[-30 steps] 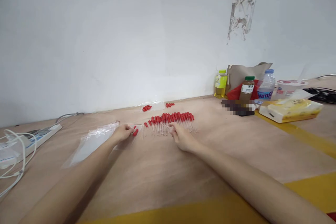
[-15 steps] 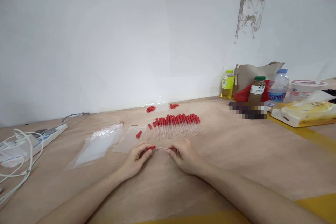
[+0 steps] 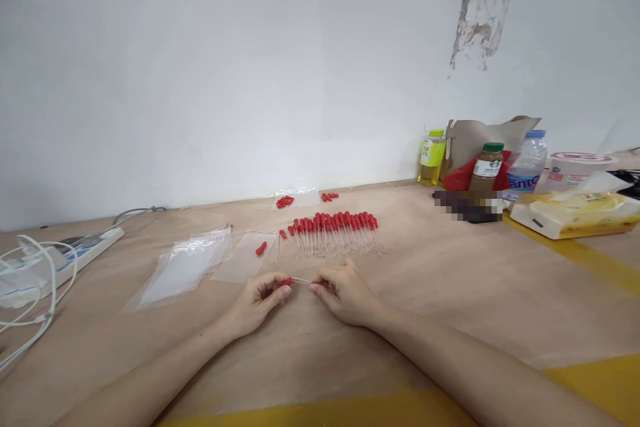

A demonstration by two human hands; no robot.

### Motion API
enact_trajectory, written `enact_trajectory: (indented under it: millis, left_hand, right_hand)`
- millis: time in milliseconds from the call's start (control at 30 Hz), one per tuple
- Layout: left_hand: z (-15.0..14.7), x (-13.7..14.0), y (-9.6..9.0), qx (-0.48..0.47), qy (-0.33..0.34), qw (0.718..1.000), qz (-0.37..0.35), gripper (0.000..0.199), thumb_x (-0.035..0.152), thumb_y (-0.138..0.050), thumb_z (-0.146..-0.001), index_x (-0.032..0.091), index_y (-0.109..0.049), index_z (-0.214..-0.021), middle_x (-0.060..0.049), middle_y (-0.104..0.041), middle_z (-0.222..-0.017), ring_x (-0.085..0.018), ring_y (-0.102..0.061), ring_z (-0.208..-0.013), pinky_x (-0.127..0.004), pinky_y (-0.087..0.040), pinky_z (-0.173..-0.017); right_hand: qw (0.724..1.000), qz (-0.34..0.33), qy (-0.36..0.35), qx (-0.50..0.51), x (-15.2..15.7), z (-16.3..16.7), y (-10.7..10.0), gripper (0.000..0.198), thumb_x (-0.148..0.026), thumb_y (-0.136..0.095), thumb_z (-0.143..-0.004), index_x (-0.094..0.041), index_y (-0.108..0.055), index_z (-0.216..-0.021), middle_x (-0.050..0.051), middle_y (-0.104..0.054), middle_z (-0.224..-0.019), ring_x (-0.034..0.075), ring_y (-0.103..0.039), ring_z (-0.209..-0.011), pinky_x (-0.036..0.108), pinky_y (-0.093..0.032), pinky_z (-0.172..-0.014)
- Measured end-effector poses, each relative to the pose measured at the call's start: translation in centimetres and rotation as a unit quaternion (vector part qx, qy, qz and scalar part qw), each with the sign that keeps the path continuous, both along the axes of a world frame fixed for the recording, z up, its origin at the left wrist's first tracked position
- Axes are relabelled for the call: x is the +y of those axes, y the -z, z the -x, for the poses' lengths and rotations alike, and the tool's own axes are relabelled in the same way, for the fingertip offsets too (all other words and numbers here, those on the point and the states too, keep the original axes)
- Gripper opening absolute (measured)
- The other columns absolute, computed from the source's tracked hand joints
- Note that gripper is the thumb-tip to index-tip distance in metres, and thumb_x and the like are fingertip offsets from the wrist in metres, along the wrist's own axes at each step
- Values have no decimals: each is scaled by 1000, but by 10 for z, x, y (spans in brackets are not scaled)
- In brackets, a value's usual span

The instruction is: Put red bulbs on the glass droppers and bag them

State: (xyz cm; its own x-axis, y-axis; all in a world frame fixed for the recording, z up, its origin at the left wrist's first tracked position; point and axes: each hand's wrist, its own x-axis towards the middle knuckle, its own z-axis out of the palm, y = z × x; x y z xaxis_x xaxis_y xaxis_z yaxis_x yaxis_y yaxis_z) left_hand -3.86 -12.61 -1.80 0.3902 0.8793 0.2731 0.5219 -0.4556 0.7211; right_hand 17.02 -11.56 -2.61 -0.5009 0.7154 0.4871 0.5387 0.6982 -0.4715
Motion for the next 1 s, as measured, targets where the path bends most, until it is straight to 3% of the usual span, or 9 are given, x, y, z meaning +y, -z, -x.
enact_trajectory:
  millis: [100,300,667,1000]
  left_hand:
    - [-1,-2,-2,13,2,1000,-3,24,34,-44,-84,16,-60,-81,2,-56,-63,-10,-47,-56,-19,-36,-53]
    - [-1,-8,-7,53,40,997,-40,22,30,-44,-84,19,-63,-84,-2,-62,-77,-14,-54,-72,-23,-40,-66]
    - [2,-9,-4,99,52,992,-58,24,32,-44,-84,19,-64,-86,-3,-61,-76,-14,-53,-69,-24,-41,-65]
    - [0,-12,-3,127,78,981,-125,24,32,-42,-84,17,-61,-83,-4,-58,-71,-13,-51,-64,-23,-39,-60]
  right_hand:
    - [1000,-4,-19,-12,1,-1,0,22,-30,-43,-83,-18,-58,-73,0,-60,-64,11,-49,-60,29,-29,-71]
    - [998,-23,-46,-43,9,-7,0,21,-31,-45,-83,-22,-64,-84,1,-64,-71,11,-50,-62,29,-24,-71]
    - [989,-107,-7,-103,-1,-4,-3,26,-27,-39,-85,-21,-63,-76,2,-62,-65,10,-45,-57,31,-19,-68]
    - [993,-56,-24,-104,-11,5,-2,30,-25,-37,-84,-17,-53,-60,-1,-61,-59,8,-40,-50,29,-20,-65]
